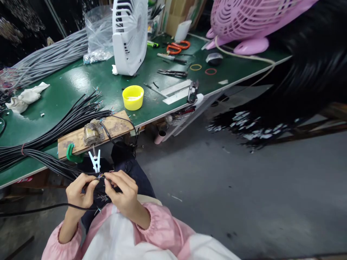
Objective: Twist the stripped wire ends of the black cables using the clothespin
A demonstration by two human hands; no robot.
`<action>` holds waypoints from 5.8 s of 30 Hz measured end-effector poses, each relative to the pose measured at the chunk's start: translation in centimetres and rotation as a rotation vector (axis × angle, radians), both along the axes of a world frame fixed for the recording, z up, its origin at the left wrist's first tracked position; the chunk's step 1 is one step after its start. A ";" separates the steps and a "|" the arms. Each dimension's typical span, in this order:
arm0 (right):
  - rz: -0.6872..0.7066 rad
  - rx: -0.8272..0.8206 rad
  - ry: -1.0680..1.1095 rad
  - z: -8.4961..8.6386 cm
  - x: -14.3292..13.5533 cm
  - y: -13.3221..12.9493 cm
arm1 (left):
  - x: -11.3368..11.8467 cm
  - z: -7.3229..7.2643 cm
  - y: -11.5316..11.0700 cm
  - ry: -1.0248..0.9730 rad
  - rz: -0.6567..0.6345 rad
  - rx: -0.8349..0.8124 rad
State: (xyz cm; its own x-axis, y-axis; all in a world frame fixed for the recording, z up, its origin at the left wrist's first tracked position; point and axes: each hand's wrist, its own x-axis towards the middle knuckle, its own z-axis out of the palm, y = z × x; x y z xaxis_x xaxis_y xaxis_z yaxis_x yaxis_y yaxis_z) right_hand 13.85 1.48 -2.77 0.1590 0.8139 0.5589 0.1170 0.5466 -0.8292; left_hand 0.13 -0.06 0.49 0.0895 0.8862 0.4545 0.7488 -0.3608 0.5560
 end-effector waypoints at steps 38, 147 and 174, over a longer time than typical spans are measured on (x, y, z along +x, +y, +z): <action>0.443 -0.130 -0.002 0.0 1.7 2.4 | -0.9 1.0 0.7 0.167 -0.190 -0.014; 0.359 0.223 -0.404 2.0 2.5 2.0 | -0.3 1.8 -0.2 0.008 -0.129 -0.080; 0.998 -0.898 0.889 2.4 -2.4 6.8 | 2.8 1.3 0.7 -0.358 0.130 0.038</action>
State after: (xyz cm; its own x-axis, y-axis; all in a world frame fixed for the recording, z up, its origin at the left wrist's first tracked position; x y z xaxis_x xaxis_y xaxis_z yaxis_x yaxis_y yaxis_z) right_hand 11.44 8.29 -0.32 -0.6121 0.7834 -0.1077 -0.6398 -0.5707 -0.5148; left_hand 2.95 0.62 1.77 -0.1928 0.8617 0.4693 0.5508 -0.3007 0.7786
